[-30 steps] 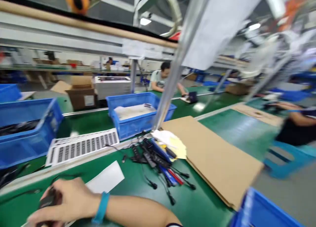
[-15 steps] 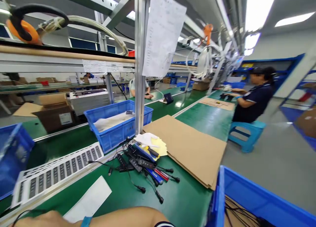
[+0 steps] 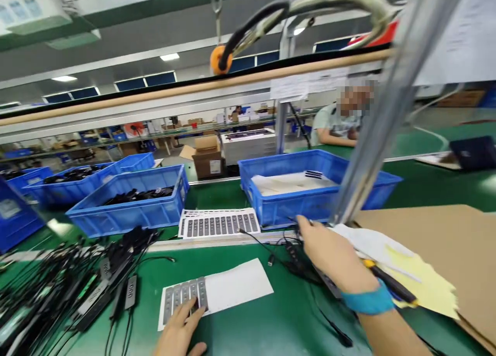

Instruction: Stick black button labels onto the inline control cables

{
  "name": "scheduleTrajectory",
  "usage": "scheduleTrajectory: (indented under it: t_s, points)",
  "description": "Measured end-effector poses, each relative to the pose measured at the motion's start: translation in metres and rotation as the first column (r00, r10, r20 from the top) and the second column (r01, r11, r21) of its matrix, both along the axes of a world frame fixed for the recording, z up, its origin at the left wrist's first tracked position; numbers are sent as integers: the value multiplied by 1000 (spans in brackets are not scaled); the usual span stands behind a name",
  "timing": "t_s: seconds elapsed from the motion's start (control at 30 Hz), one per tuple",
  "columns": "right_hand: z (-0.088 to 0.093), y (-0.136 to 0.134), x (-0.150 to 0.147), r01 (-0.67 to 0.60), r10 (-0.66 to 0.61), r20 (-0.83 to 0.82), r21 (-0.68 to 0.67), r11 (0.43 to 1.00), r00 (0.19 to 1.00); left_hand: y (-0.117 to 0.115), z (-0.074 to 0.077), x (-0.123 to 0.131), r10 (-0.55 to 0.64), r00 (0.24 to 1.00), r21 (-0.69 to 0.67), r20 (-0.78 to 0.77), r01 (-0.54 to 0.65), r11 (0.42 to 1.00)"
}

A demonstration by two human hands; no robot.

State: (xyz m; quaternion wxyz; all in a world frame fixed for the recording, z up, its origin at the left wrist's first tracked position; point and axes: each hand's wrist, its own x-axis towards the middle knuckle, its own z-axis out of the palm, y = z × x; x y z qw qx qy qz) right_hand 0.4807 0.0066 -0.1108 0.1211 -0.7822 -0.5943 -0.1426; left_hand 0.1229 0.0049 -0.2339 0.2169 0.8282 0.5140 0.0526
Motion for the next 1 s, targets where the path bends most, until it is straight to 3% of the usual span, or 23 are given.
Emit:
scheduleTrajectory:
  t_s: [0.03, 0.1, 0.17, 0.23, 0.33, 0.43, 0.53, 0.6, 0.67, 0.73, 0.77, 0.8, 0.87, 0.93, 1.0]
  points:
    - [-9, 3, 1, 70, -68, 107, -9, 998, 992, -2, -1, 1, -15, 1000, -7, 1, 15, 1000]
    - [-28, 14, -16, -6, 14, 140, -52, 999, 990, -3, -7, 2, -65, 996, -22, 57, 66, 998]
    - [-48, 28, -52, -315, 303, -112, -113, 942, 946, -4, -16, 2, -75, 989, -11, 130, 77, 997]
    - [-69, 40, -94, -569, 480, -395, -142, 810, 783, -3, -25, 4, -34, 982, 27, 187, 30, 999]
    - [-98, 53, -145, -664, 538, -472, -148, 733, 698, -2, -33, 6, 22, 961, 66, 276, -42, 997]
    - [-110, 56, -166, -717, 611, -489, -45, 695, 622, -3, -29, 2, 45, 933, 53, 358, -68, 996]
    - [-93, 53, -164, -727, 668, -609, 208, 654, 427, -2, -13, -6, -14, 897, 75, 441, -21, 997]
    - [-69, 48, -156, -650, 665, -672, 351, 674, 327, 5, 2, -16, 19, 905, 128, 424, -81, 988]
    - [-45, 42, -146, -555, 653, -697, 431, 712, 297, 15, 15, -30, 276, 915, 189, 294, -338, 922]
    - [-27, 36, -138, -471, 644, -705, 479, 741, 296, 26, 22, -47, 593, 788, 259, 166, -615, 745]
    - [-22, 33, -135, -437, 640, -710, 496, 751, 293, 31, 24, -57, 678, 720, 270, 149, -689, 672]
    - [-18, 30, -133, -408, 637, -715, 510, 757, 287, 35, 23, -66, 728, 669, 265, 153, -737, 622]
    - [-16, 26, -132, -383, 638, -724, 529, 757, 261, 41, 19, -82, 764, 614, 225, 197, -787, 574]
    - [-17, 23, -134, -396, 647, -727, 538, 744, 228, 44, 15, -93, 765, 579, 160, 281, -815, 558]
    - [-18, 22, -137, -418, 655, -731, 543, 729, 193, 46, 16, -98, 735, 543, 45, 406, -815, 577]
